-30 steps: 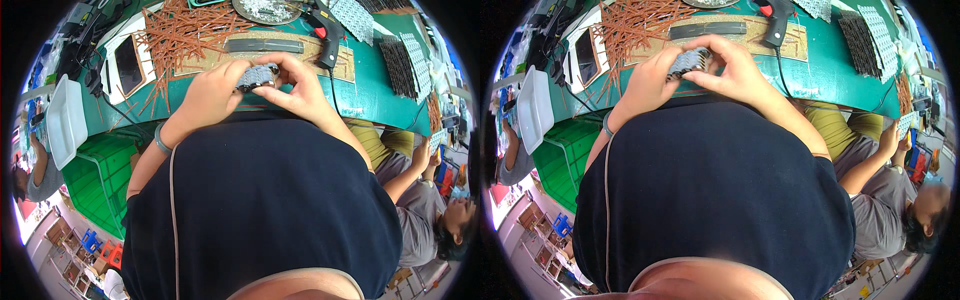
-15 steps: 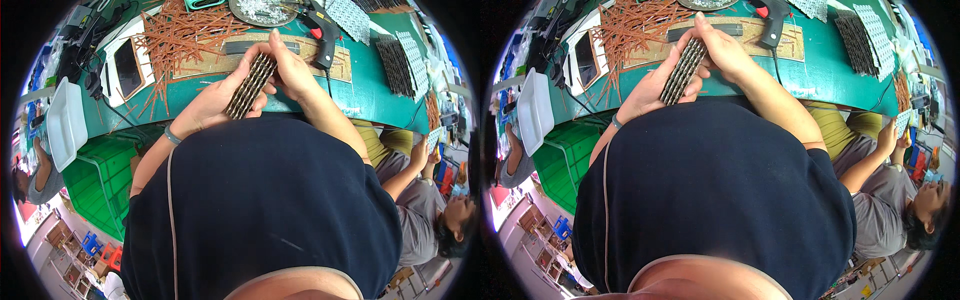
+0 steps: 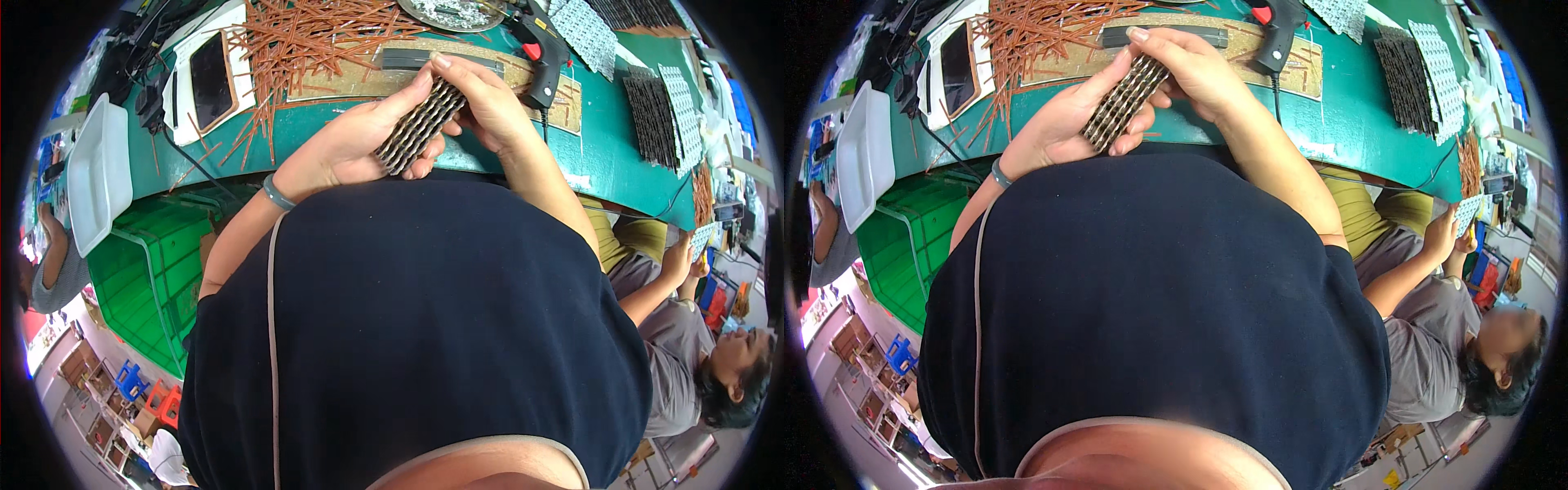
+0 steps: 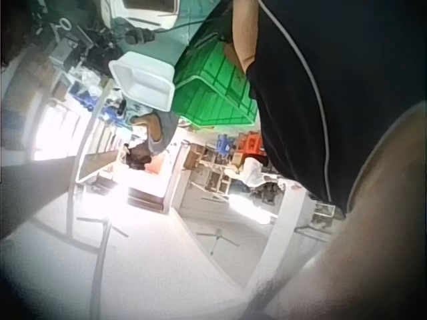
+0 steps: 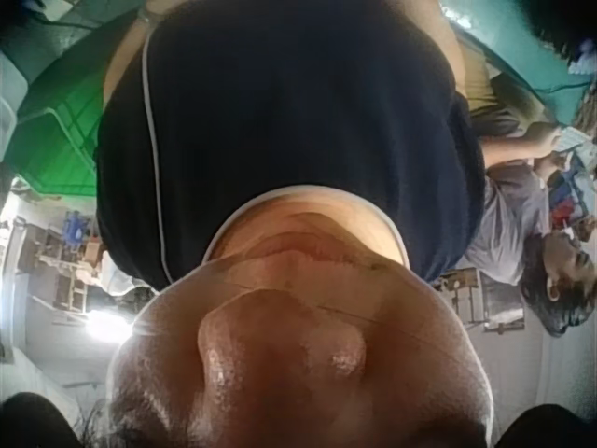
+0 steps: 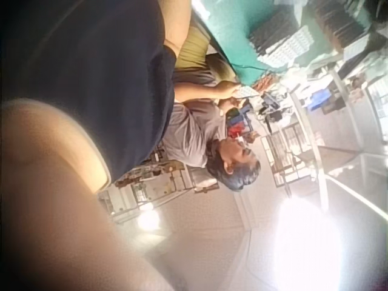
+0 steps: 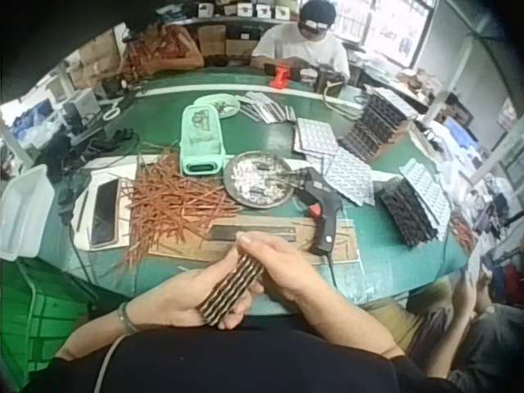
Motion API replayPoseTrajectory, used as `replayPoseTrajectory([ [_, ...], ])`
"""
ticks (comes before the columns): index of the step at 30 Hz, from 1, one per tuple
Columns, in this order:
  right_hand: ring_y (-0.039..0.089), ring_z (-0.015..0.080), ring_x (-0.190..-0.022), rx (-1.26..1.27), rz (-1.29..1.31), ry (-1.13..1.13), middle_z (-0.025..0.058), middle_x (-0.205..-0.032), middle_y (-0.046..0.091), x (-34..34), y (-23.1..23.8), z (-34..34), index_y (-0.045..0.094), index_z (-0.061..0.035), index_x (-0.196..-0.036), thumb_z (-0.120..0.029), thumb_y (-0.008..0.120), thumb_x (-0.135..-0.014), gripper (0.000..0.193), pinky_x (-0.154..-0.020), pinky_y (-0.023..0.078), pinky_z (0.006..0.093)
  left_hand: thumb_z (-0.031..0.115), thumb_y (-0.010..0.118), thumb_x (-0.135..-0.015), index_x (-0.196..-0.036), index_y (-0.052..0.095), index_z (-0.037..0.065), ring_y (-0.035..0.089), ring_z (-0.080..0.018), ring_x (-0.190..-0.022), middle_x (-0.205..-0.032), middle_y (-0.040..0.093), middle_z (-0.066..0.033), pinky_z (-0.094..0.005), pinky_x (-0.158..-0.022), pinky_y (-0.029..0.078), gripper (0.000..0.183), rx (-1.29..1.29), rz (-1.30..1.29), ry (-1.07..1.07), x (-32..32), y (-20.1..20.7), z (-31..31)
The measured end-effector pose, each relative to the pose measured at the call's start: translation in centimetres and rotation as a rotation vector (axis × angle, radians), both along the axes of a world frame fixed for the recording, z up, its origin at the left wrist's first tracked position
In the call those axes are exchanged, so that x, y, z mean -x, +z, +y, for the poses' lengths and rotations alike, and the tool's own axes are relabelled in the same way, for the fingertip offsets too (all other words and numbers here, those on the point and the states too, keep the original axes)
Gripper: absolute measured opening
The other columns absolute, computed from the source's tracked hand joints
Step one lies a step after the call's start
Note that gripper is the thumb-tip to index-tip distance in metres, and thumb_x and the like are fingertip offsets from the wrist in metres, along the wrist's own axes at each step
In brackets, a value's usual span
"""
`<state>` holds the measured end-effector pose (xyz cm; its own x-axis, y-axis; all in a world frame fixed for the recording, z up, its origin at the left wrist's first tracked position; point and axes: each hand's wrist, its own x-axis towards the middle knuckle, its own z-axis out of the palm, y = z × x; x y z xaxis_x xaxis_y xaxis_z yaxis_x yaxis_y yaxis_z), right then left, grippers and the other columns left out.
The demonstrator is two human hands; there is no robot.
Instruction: The person assembles electronic components onto a circuit board by hand, checking their alignment.
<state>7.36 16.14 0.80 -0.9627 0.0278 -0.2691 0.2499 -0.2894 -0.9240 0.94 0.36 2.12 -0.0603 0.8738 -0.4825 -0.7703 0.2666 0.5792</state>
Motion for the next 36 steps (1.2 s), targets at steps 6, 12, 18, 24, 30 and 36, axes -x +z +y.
replayPoseTrajectory([
  [6, 0.042, 0.0043, -0.048, 0.041, 0.029, -0.015, -0.0010, -0.064, 0.053, 0.9, 0.8, 0.2, 0.060, -0.0056, -0.083, -0.037, 0.051, -0.087, 0.033, -0.041, 0.029, 0.0185, 0.059, 0.017, -0.089, -0.104, 0.052, -0.002, 0.057, -0.0172, -0.054, -0.069, 0.056, -0.0069, -0.0265, -0.047, 0.047, 0.073, -0.111, 0.039, -0.003, 1.1, 0.8, -0.3],
  [12, 0.046, 0.0061, -0.054, -0.221, 0.140, -0.355, 0.0007, -0.072, 0.055, 4.9, 5.3, 5.8, 0.059, -0.0045, -0.087, -0.036, 0.049, -0.089, 0.033, -0.043, 0.033, 0.0204, 0.033, 0.040, -0.094, -0.104, 0.051, 0.002, 0.048, -0.0067, -0.060, -0.074, 0.053, -0.0013, -0.0214, -0.054, 0.038, 0.035, 0.051, 1.015, 0.369, 2.7, -2.0, -3.8],
  [18, 0.045, 0.0132, -0.042, -0.404, 0.190, -0.672, 0.0063, -0.053, 0.050, 16.9, 4.7, 13.6, 0.058, 0.0024, -0.078, -0.044, 0.054, -0.083, 0.047, -0.041, 0.034, 0.0282, 0.019, 0.062, -0.079, -0.090, 0.058, 0.007, 0.061, -0.0231, -0.064, -0.077, 0.061, -0.0097, -0.0308, -0.058, 0.047, 0.017, 0.159, 1.608, 0.289, 0.7, -3.6, -5.1],
  [24, 0.061, 0.0298, -0.091, -0.578, 0.074, -1.172, 0.0221, -0.098, 0.059, 28.9, 2.7, 23.1, 0.053, 0.0070, -0.102, -0.056, 0.056, -0.076, 0.068, -0.072, 0.050, 0.0364, 0.015, 0.061, -0.078, -0.085, 0.060, 0.008, 0.061, -0.0229, -0.064, -0.075, 0.060, -0.0098, -0.0294, -0.058, 0.047, 0.010, 0.170, 1.558, 0.353, 0.8, -4.5, -4.3],
  [30, 0.054, 0.0302, -0.105, -1.099, 0.257, -0.415, 0.0193, -0.114, 0.054, 21.3, 6.4, 17.5, 0.051, 0.0009, -0.117, -0.053, 0.067, -0.066, 0.076, -0.092, 0.040, 0.0360, 0.009, 0.063, -0.078, -0.085, 0.060, 0.003, 0.057, -0.0115, -0.058, -0.071, 0.060, -0.0074, -0.0232, -0.055, 0.045, 0.010, 0.152, 1.475, 0.497, 1.0, -6.4, -5.0],
  [36, 0.052, 0.0271, -0.105, -1.693, 0.401, -0.699, 0.0132, -0.110, 0.056, -0.9, 11.7, 18.7, 0.058, -0.0051, -0.107, -0.035, 0.070, -0.070, 0.049, -0.091, 0.040, 0.0364, 0.008, 0.061, -0.081, -0.086, 0.059, 0.001, 0.052, -0.0053, -0.057, -0.070, 0.059, -0.0050, -0.0187, -0.052, 0.043, 0.009, 0.130, 1.430, 0.422, 1.0, -5.0, -5.0],
])
